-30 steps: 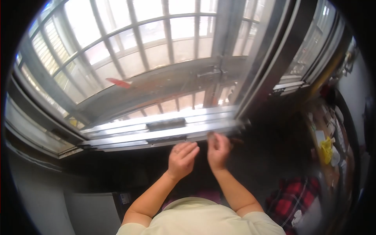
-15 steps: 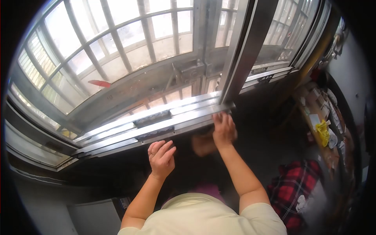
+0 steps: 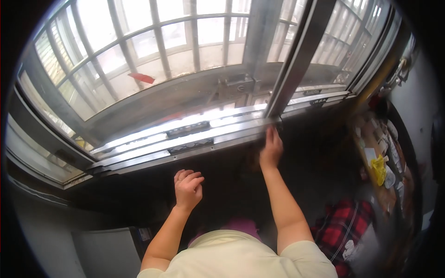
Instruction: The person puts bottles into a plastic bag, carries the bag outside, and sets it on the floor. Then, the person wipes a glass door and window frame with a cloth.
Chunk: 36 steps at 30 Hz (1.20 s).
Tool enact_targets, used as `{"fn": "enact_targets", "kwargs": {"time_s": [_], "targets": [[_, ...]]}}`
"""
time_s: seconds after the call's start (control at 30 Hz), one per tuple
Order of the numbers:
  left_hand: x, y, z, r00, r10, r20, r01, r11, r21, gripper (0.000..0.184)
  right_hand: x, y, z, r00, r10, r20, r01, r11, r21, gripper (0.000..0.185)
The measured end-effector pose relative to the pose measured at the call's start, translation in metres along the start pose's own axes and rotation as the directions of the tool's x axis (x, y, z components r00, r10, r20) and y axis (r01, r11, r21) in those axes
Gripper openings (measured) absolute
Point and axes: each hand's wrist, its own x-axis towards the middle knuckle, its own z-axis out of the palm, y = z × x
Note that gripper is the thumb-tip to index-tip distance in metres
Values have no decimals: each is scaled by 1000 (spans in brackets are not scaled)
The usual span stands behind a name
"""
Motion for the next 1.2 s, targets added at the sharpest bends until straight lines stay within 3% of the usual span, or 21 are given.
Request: {"fn": "enact_targets", "kwargs": {"time_s": [0.03, 0.13, 0.17, 0.27, 0.37, 0.47, 0.53, 0.6, 0.63, 0.7, 0.77, 0.8, 0.83, 0.87, 0.93, 0.97, 1.03, 1.07, 1.13, 1.2], "targets": [[-4, -1, -2, 1000, -17, 0, 17, 1000, -3, 16, -4, -11, -3, 995, 90, 34, -92, 992, 91, 61], [-16, -6, -11, 997, -69, 16, 69, 998, -2, 16, -13, -25, 33, 952, 211, -223, -133, 938, 320, 60], [-19, -9, -14, 996, -83, 21, 83, 997, 1, 16, -15, -30, 35, 944, 243, -222, -148, 916, 373, 56], [-29, -18, -19, 993, -115, 31, 115, 993, -7, 15, -22, -48, 35, 878, 475, -54, -405, 799, 445, 50], [-39, -26, -19, 989, -138, 48, 140, 990, -37, 15, -32, -55, 38, 1000, 22, 21, -24, 994, 107, 42], [-52, -30, -16, 981, -169, 93, 178, 978, -105, 16, -31, -93, 32, 957, 135, 258, -189, 962, 197, 32], [-53, -32, -6, 966, -220, 135, 242, 955, -171, 20, -58, -137, 46, 949, 2, 316, -125, 922, 368, 31], [-51, -33, 9, 929, -317, 191, 356, 906, -230, 27, -72, -184, 42, 978, -166, 126, 66, 821, 567, 30], [-49, -37, 13, 914, -334, 229, 387, 887, -251, 40, -69, -191, 33, 963, -156, 219, -11, 790, 613, 33], [-43, -42, 22, 884, -414, 217, 461, 849, -260, 45, -65, -202, 20, 903, -149, 402, -181, 719, 671, 41], [-40, -54, 28, 872, -432, 229, 478, 852, -214, 55, -67, -187, 24, 883, -55, 467, -391, 465, 794, 51], [-38, -58, 27, 808, -498, 317, 578, 776, -254, 53, -67, -177, 25, 861, -20, 508, -477, 314, 821, 56], [-30, -57, 21, 730, -550, 406, 673, 684, -281, 51, -63, -174, 15, 789, 10, 614, -614, 61, 787, 63], [-26, -57, 17, 640, -586, 497, 759, 581, -293, 50, -58, -171, 2, 759, 18, 651, -649, -48, 759, 69], [-24, -59, 17, 586, -489, 647, 810, 386, -442, 38, -59, -165, -5, 751, 102, 652, -641, -125, 757, 77], [-23, -61, 17, 565, -424, 708, 825, 274, -494, 33, -58, -161, -11, 698, 113, 707, -681, -202, 704, 78], [-16, -61, 10, 515, -371, 772, 856, 181, -484, 21, -54, -153, -23, 579, 116, 807, -736, -352, 579, 80], [-15, -62, 7, 491, -341, 802, 869, 135, -475, 15, -54, -149, -28, 563, 70, 823, -764, -336, 551, 80], [-21, -65, 11, 566, -331, 755, 819, 116, -562, 12, -55, -140, -35, 526, -20, 851, -815, -297, 497, 79], [-24, -66, 12, 606, -323, 727, 779, 56, -625, 11, -57, -135, -36, 557, -78, 827, -824, -177, 539, 63]]}}
